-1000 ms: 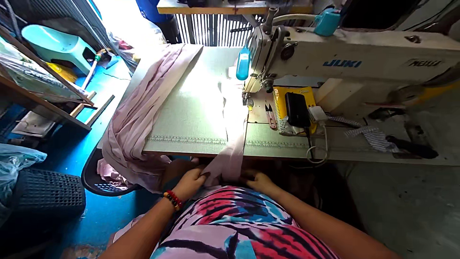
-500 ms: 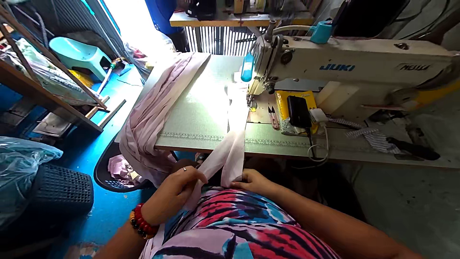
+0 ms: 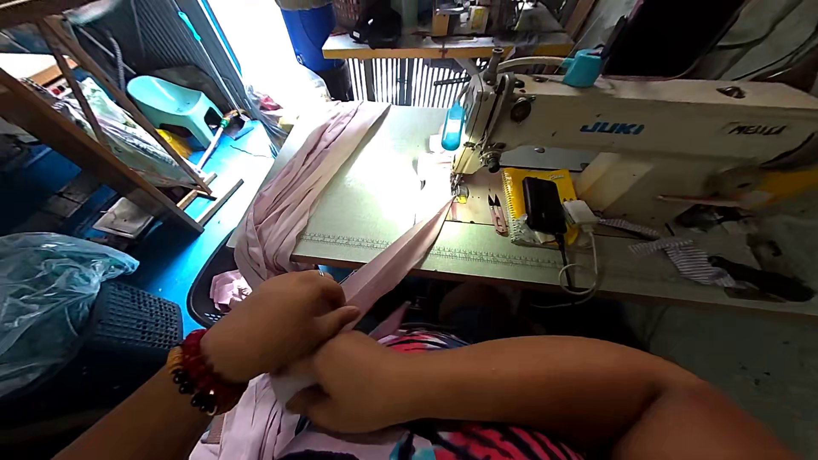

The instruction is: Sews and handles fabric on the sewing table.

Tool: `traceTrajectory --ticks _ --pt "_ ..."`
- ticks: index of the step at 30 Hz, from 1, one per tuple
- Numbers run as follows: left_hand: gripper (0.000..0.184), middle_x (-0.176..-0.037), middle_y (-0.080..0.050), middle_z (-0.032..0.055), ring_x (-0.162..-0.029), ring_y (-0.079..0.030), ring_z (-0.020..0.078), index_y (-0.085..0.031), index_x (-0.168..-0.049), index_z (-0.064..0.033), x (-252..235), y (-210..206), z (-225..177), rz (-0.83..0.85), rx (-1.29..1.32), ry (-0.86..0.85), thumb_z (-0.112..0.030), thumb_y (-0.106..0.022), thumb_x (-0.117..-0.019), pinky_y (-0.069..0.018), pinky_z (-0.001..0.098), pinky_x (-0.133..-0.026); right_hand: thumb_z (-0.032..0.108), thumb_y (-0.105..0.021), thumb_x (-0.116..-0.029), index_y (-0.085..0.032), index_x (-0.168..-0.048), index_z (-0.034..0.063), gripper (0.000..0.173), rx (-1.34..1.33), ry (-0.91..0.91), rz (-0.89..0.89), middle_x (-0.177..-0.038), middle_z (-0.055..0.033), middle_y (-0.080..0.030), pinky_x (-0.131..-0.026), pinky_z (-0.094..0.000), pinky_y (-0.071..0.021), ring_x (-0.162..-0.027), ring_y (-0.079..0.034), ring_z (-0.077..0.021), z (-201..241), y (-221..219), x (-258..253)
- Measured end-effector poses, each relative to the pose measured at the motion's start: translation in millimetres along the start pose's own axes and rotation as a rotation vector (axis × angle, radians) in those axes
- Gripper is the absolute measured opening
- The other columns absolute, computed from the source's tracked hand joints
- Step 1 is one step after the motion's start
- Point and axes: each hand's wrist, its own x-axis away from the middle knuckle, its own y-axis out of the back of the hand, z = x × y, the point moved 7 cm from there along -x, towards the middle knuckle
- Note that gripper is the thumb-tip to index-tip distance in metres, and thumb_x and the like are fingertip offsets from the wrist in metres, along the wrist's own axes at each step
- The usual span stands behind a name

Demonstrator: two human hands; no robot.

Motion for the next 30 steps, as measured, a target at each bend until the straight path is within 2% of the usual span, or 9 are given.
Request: traceTrajectory --ticks 3,7,9,12,15,19,24,27,30 --pt "0.026 -0.091 -0.069 0.0117 -0.087 -0.068 0.0277 -0.073 -0.095 -0.0046 6.8 -6.6 3.9 -0.116 -0.014 -0.073 -0.025 -0.058 -0.1002 -0.0552 0.0497 -0.075 0.008 -0.062 -0.0993 -0.070 -0.121 -0.0027 0.026 -0.101 0.123 0.078 -0.106 -0.0175 -0.074 -0.090 -0.0481 -0.0563 -0.099 -0.072 -0.0290 1.4 -2.0 3.3" --pt "0.034 -0.082 -0.065 0.0077 -0.070 -0.065 0.0207 -0.068 -0.088 -0.0069 23.7 -7.7 13.7 -0.484 -0.065 -0.062 -0.029 -0.048 -0.1028 -0.0546 0.0394 -0.061 0.009 -0.064 -0.0949 -0.076 -0.096 0.0040 0.013 0.104 0.200 -0.313 -0.086 -0.0075 -0.074 -0.076 -0.0346 -0.0585 -0.081 -0.071 -0.0162 -24.6 48.5 27.3" --pt "0.037 -0.074 -0.061 0.0054 -0.064 -0.059 0.0165 -0.066 -0.082 -0.0078 30.5 -8.1 17.5 -0.618 -0.069 -0.073 -0.029 -0.047 -0.1046 -0.0493 0.0323 -0.057 0.016 -0.063 -0.0969 -0.077 -0.101 0.0087 0.016 0.298 0.143 -0.500 -0.093 -0.0044 -0.074 -0.080 -0.0329 -0.0570 -0.088 -0.069 -0.0141 -41.1 74.9 32.2" --pt "0.039 -0.063 -0.052 0.0033 -0.057 -0.052 0.0137 -0.061 -0.073 -0.0079 33.3 -7.7 19.5 -0.708 -0.065 -0.114 -0.028 -0.050 -0.1041 -0.0403 0.0279 -0.051 0.023 -0.060 -0.0984 -0.077 -0.115 0.0142 0.026 0.545 0.137 -0.566 -0.118 -0.0047 -0.073 -0.098 -0.0461 -0.0515 -0.116 -0.065 -0.0227 -53.5 94.6 24.8" --pt "0.039 -0.062 -0.052 0.0034 -0.056 -0.051 0.0129 -0.057 -0.067 -0.0087 34.2 -4.9 17.7 -0.728 -0.089 -0.167 -0.026 -0.053 -0.1020 -0.0387 0.0264 -0.050 0.022 -0.059 -0.1004 -0.078 -0.113 0.0128 0.025 0.547 0.160 -0.498 -0.114 -0.0037 -0.075 -0.109 -0.0482 -0.0462 -0.118 -0.067 -0.0215 -56.7 94.5 13.2" --pt "0.037 -0.063 -0.054 0.0040 -0.057 -0.052 0.0140 -0.057 -0.066 -0.0091 34.8 -4.2 15.9 -0.716 -0.125 -0.226 -0.022 -0.054 -0.1006 -0.0389 0.0271 -0.050 0.023 -0.057 -0.1018 -0.080 -0.107 0.0155 0.025 0.496 0.141 -0.428 -0.099 0.0010 -0.076 -0.097 -0.0421 -0.0501 -0.098 -0.070 -0.0145 -58.8 86.6 5.7" --pt "0.035 -0.063 -0.053 0.0051 -0.057 -0.054 0.0184 -0.054 -0.066 -0.0105 36.9 -2.2 5.2 -0.723 -0.176 -0.307 -0.022 -0.053 -0.0994 -0.0388 0.0318 -0.049 0.013 -0.058 -0.1000 -0.078 -0.098 0.0125 0.021 0.720 0.217 -0.410 -0.089 -0.0045 -0.075 -0.072 -0.0388 -0.0558 -0.082 -0.071 -0.0215 -40.1 82.9 14.0" --pt "0.035 -0.065 -0.056 0.0052 -0.059 -0.057 0.0206 -0.054 -0.070 -0.0123 36.2 -4.8 -27.1 -0.663 -0.183 -0.498 -0.024 -0.049 -0.1028 -0.0426 0.0344 -0.049 0.005 -0.053 -0.0991 -0.074 -0.098 0.0061 0.020 0.976 0.219 -0.423 -0.087 -0.0098 -0.075 -0.073 -0.0414 -0.0592 -0.079 -0.073 -0.0261 -13.0 75.1 51.2" --pt "0.035 -0.070 -0.058 0.0024 -0.064 -0.058 0.0170 -0.061 -0.082 -0.0140 21.4 -14.0 -55.9 -0.561 0.000 -0.668 -0.033 -0.045 -0.1075 -0.0446 0.0301 -0.056 0.009 -0.053 -0.1001 -0.074 -0.095 0.0115 0.021 0.913 0.118 -0.496 -0.088 -0.0052 -0.077 -0.077 -0.0342 -0.0614 -0.085 -0.076 -0.0190 -17.5 71.0 104.5"
